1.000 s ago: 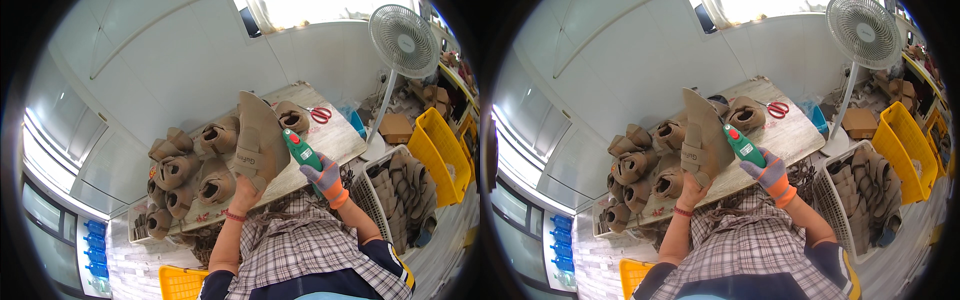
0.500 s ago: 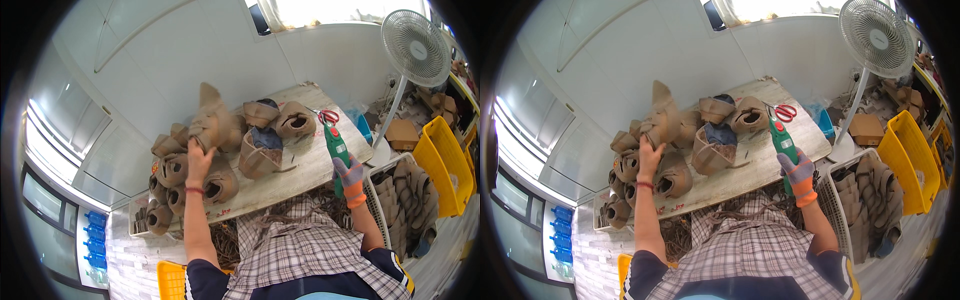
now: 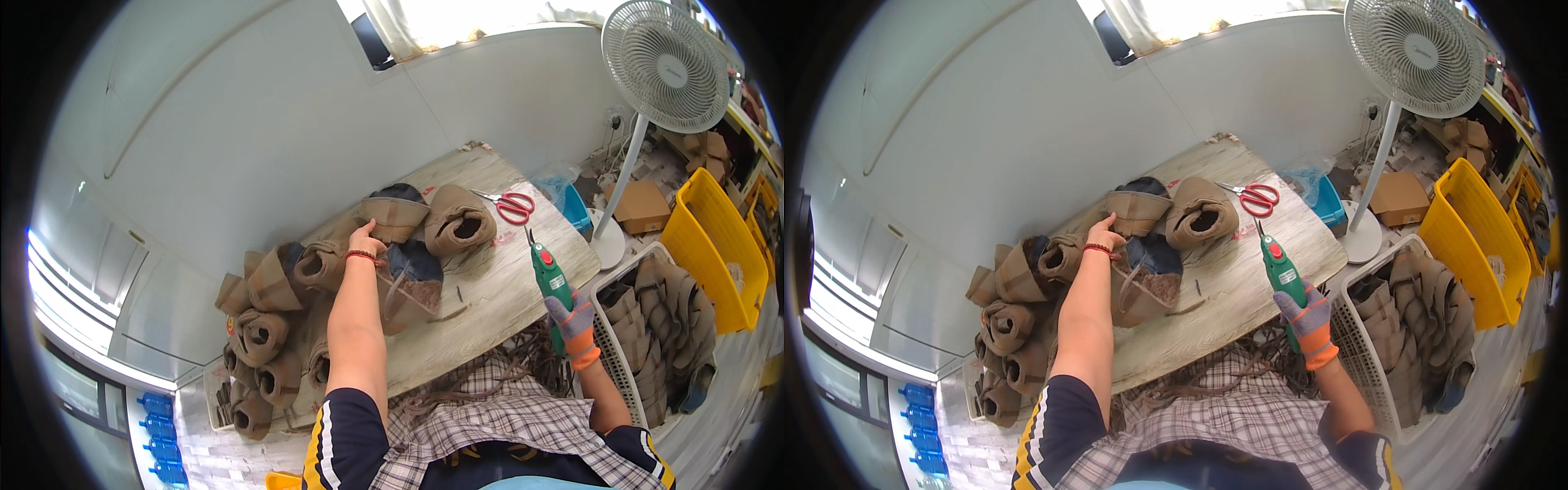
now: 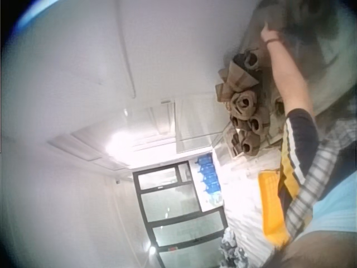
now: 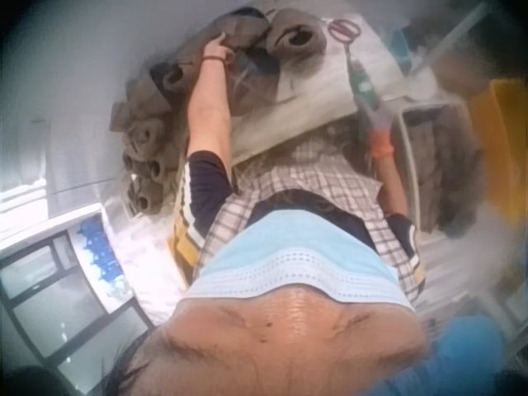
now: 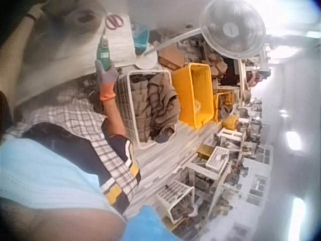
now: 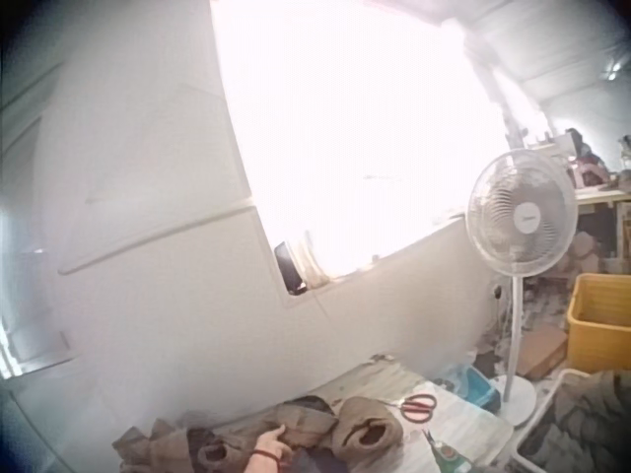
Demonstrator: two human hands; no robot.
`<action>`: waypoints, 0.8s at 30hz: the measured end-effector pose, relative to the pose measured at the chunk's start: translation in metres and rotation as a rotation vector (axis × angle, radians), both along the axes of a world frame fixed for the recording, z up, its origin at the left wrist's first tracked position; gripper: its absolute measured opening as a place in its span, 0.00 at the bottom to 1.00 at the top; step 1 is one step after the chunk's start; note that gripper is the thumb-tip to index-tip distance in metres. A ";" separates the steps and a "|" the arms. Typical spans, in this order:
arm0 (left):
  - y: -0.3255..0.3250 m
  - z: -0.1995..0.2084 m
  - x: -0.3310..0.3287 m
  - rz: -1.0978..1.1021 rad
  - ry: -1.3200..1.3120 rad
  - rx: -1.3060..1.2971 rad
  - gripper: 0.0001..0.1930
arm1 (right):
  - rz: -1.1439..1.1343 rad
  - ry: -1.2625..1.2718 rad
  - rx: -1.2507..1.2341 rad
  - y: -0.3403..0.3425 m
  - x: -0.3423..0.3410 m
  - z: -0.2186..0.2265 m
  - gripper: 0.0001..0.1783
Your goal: The person uses a green electric trimmer to cut the edges of beige fabric pieces on a white table. They handle the fabric with their left hand and operate the tool with their right, repeatedly trimming and placing the pieces back on the table.
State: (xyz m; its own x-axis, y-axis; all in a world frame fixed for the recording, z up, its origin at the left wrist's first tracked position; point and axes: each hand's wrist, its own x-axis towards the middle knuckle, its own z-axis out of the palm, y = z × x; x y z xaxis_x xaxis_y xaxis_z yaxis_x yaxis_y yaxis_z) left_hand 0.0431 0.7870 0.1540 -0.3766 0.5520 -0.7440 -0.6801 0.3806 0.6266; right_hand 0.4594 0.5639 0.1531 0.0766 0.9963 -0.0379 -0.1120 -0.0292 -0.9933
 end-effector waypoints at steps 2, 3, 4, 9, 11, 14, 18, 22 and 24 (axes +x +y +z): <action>0.009 -0.016 -0.007 0.045 -0.054 0.184 0.28 | 0.012 0.005 -0.033 0.002 -0.005 -0.005 0.21; 0.013 -0.028 -0.019 0.100 -0.119 0.343 0.25 | 0.036 -0.002 -0.025 0.003 -0.009 -0.007 0.22; 0.022 -0.024 -0.019 0.100 -0.105 0.433 0.22 | 0.037 -0.015 -0.021 0.005 -0.009 -0.010 0.23; -0.023 0.052 -0.027 0.088 -0.027 0.794 0.17 | -0.014 -0.196 0.163 0.002 -0.020 0.004 0.28; -0.069 0.089 -0.036 0.044 -0.146 0.800 0.16 | -0.027 -0.357 0.342 0.000 -0.026 0.008 0.30; -0.130 0.118 -0.047 -0.038 -0.412 0.803 0.17 | -0.087 -0.685 0.716 -0.003 -0.031 0.023 0.36; -0.191 0.118 -0.038 -0.194 -0.652 0.804 0.19 | -0.206 -0.991 1.059 -0.009 -0.030 0.033 0.38; -0.229 0.096 -0.028 -0.191 -0.651 0.777 0.20 | -0.171 -1.081 1.137 -0.022 -0.025 0.030 0.39; -0.241 0.089 -0.024 -0.187 -0.687 0.772 0.20 | -0.139 -1.103 1.140 -0.028 -0.022 0.027 0.39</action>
